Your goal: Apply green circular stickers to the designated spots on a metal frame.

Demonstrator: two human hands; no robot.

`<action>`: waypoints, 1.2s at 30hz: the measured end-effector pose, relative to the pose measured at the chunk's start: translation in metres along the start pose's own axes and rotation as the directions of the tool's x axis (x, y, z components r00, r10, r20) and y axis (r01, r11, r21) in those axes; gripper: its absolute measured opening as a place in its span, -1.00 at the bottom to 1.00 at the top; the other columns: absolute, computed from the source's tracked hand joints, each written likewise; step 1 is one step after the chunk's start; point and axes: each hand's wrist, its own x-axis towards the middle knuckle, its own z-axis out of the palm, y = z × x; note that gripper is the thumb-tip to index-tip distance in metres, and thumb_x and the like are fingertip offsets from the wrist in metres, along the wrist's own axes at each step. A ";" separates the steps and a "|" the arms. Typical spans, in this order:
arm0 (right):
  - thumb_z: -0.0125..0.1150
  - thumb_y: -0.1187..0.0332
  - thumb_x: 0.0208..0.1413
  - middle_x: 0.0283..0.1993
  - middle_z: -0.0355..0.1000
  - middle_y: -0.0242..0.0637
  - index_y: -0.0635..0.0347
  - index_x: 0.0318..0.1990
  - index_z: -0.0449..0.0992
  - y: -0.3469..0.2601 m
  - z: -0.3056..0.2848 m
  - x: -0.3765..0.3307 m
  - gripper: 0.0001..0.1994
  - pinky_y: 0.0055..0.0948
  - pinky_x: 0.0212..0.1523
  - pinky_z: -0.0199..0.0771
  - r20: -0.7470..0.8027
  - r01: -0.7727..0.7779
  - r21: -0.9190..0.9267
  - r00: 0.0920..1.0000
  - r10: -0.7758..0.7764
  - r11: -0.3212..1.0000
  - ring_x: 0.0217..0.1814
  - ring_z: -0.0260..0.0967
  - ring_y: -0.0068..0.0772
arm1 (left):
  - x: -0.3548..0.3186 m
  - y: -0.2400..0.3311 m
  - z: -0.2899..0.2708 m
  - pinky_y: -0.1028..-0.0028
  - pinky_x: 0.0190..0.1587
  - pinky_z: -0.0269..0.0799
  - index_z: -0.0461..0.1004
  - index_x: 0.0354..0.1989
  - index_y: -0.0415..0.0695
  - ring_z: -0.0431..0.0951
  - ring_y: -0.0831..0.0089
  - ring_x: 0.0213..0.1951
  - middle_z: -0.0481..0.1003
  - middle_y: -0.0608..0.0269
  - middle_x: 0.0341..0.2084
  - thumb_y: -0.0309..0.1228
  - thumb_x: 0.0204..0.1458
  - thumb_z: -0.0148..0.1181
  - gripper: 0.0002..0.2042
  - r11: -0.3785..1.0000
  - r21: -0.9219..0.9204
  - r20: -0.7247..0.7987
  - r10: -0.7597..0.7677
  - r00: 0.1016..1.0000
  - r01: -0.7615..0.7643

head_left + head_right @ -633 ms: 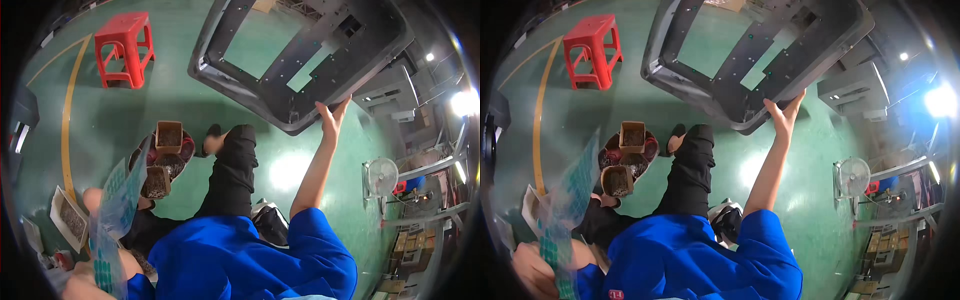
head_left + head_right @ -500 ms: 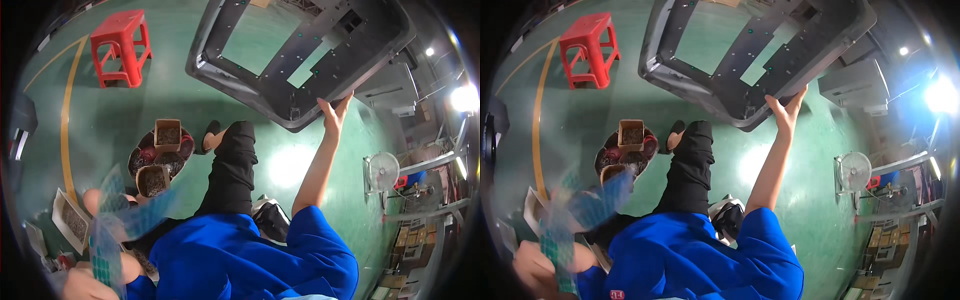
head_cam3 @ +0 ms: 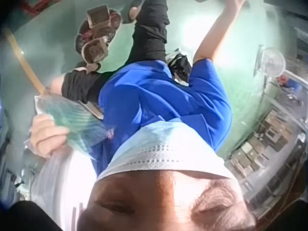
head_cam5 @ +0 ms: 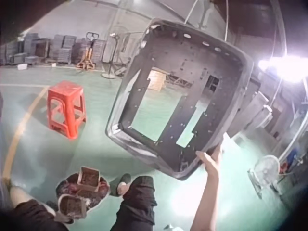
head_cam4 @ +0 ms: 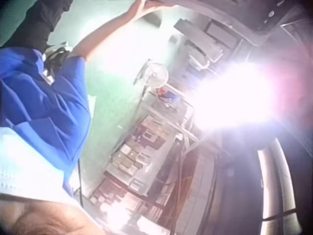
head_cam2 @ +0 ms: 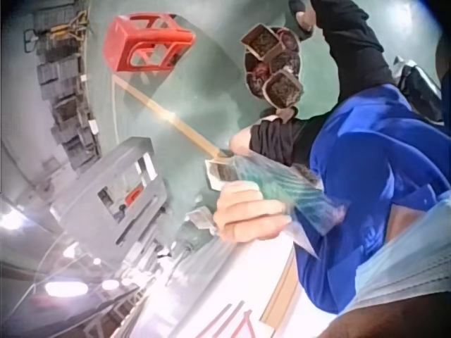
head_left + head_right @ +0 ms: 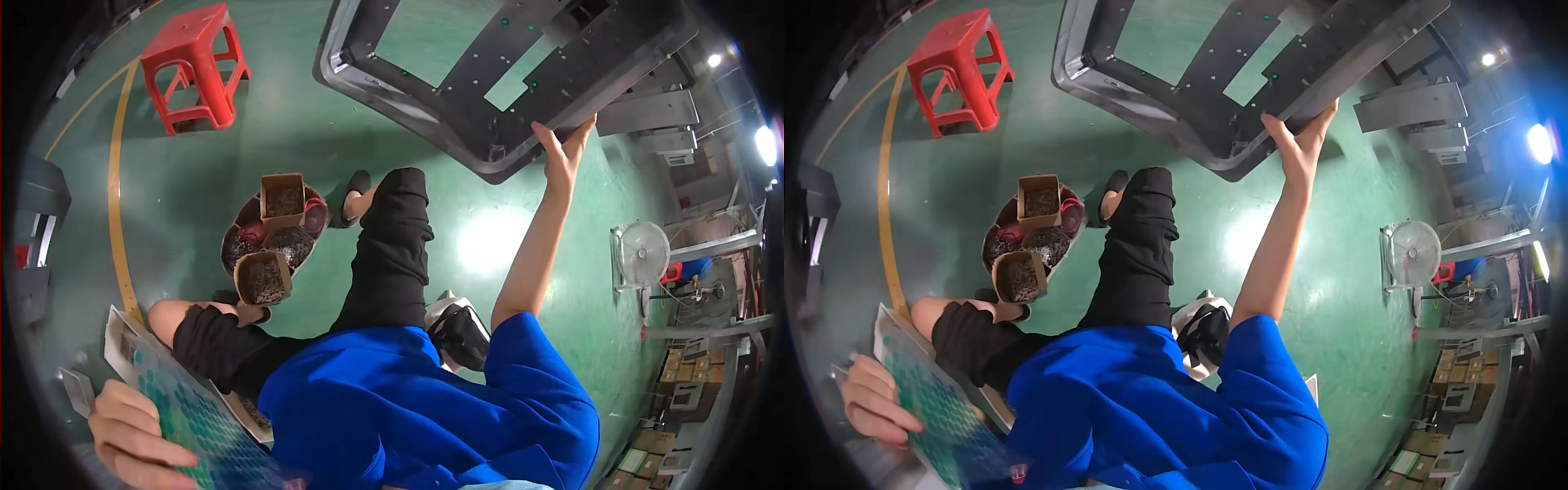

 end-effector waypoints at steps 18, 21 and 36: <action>0.44 0.41 -0.30 0.22 0.05 -0.10 0.23 0.33 -0.23 0.016 0.002 -0.002 0.06 -0.33 0.18 0.09 -0.119 0.080 -0.213 0.987 -0.107 0.974 0.24 0.04 -0.23 | -0.044 0.007 0.044 0.62 -0.51 0.13 0.44 -0.41 -0.28 0.28 0.62 -0.66 0.37 0.32 -0.67 -0.53 -0.15 0.02 -0.87 0.552 0.270 -0.836 -0.272 0.476 0.789; 0.49 0.35 -0.35 0.27 -0.05 -0.01 0.30 0.33 -0.27 0.020 0.006 -0.003 0.13 -0.29 0.22 0.05 -0.215 0.033 -0.298 0.971 -0.101 0.954 0.31 -0.06 -0.14 | -0.023 0.006 0.034 0.65 -0.50 0.13 0.47 -0.35 -0.30 0.31 0.65 -0.59 0.38 0.33 -0.60 -0.52 -0.06 0.05 -0.86 0.461 0.138 -0.848 -0.403 0.345 0.877; 0.28 -0.37 -0.38 0.20 0.10 0.12 0.35 0.20 0.10 -0.006 0.056 0.008 0.10 0.10 0.04 0.22 -0.117 0.140 -0.952 0.654 -0.747 0.271 0.26 0.06 0.10 | -0.103 -0.047 0.024 0.58 -0.31 0.39 0.52 -0.26 -0.22 0.51 0.60 -0.31 0.54 0.30 -0.34 -0.45 0.00 0.15 -0.84 0.288 -0.117 -0.869 -0.493 0.042 0.950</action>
